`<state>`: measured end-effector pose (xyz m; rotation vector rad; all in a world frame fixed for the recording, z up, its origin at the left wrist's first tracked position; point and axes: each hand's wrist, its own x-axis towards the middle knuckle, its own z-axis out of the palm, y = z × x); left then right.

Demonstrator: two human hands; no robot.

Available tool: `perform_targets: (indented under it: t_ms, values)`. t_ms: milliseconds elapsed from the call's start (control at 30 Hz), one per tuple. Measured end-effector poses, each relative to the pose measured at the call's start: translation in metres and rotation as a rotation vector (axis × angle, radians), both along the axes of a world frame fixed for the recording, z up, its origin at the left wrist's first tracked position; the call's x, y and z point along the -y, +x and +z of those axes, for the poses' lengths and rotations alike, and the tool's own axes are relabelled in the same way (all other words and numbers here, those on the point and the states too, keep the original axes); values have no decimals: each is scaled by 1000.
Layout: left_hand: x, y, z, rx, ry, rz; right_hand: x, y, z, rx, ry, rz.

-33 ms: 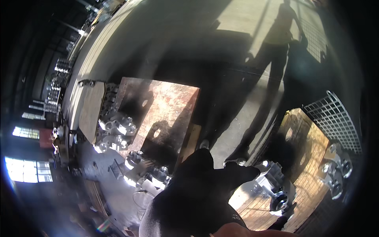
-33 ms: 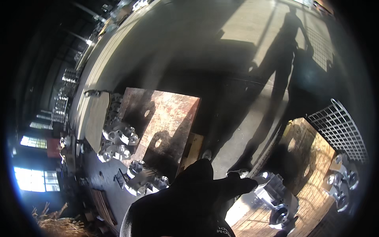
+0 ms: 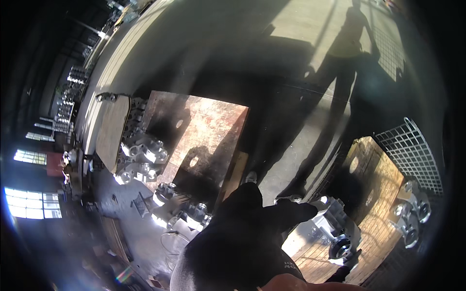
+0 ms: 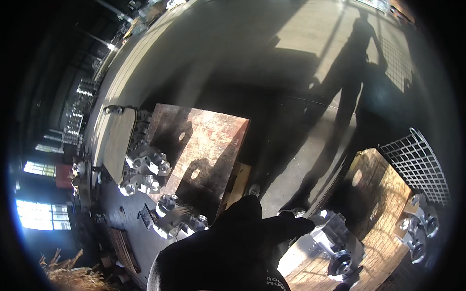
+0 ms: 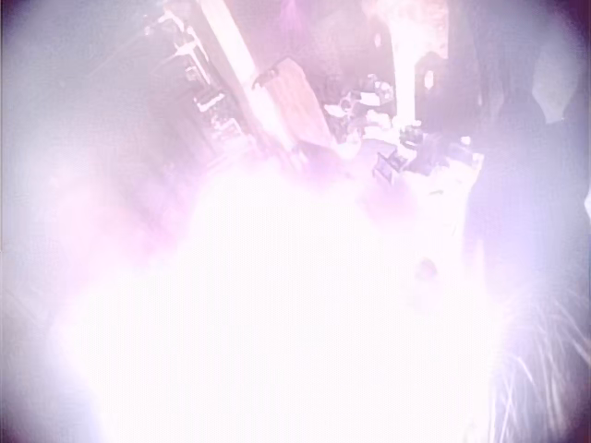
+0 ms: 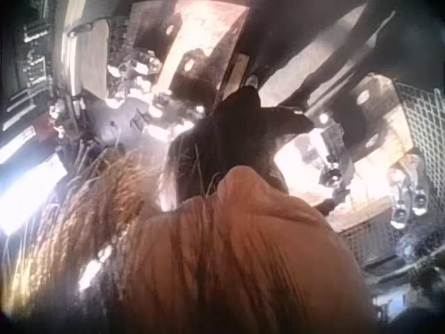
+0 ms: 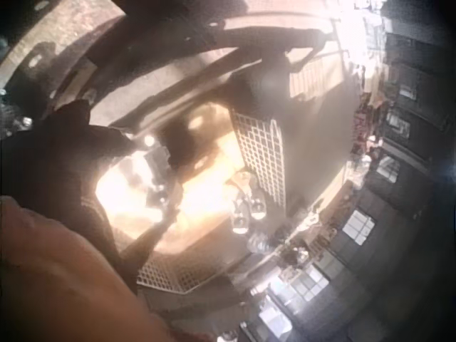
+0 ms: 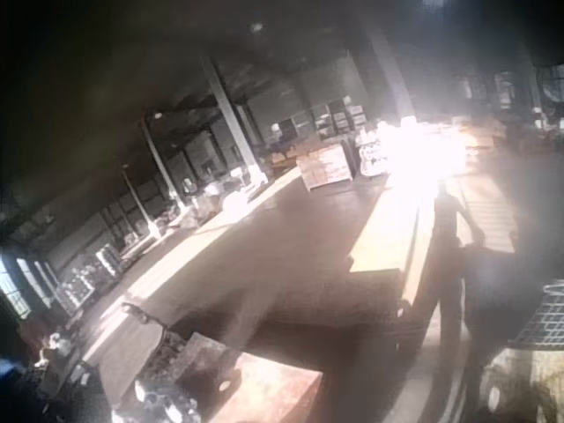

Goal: The person puts on gloves and uses a red abrasive block to deburr and smooth the surfaces of a metal casting on a wooden workbench. They then move the finished part to a wire basket with other similar parts and continue the process with additional castings.

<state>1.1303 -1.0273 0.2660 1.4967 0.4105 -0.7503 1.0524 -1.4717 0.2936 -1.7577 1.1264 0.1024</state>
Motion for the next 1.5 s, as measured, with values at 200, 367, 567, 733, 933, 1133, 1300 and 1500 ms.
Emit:
perform_targets:
  t_ms: [200,367,567,733,933,1133,1300,1500]
  values:
    - [-156,-62,4,-61,237,311,-226,20,66,-100,-183,455]
    - [-365,-151,-46,-119,386,505,-441,9,85,13,325,836]
    - [-610,-264,17,-21,968,735,-689,-68,73,-245,1019,881]
    - [-646,-359,108,42,949,819,-859,-170,66,-395,1126,772]
    - [-572,-445,72,-224,1114,622,-904,-253,49,-569,1163,1028]
    - [-520,-484,-19,262,1200,1101,-844,-193,45,-809,918,1465]
    - [-533,-468,18,26,1364,862,-752,-34,12,-352,1463,708]
    - [-513,-358,42,91,1429,669,-442,112,-81,237,-100,709]
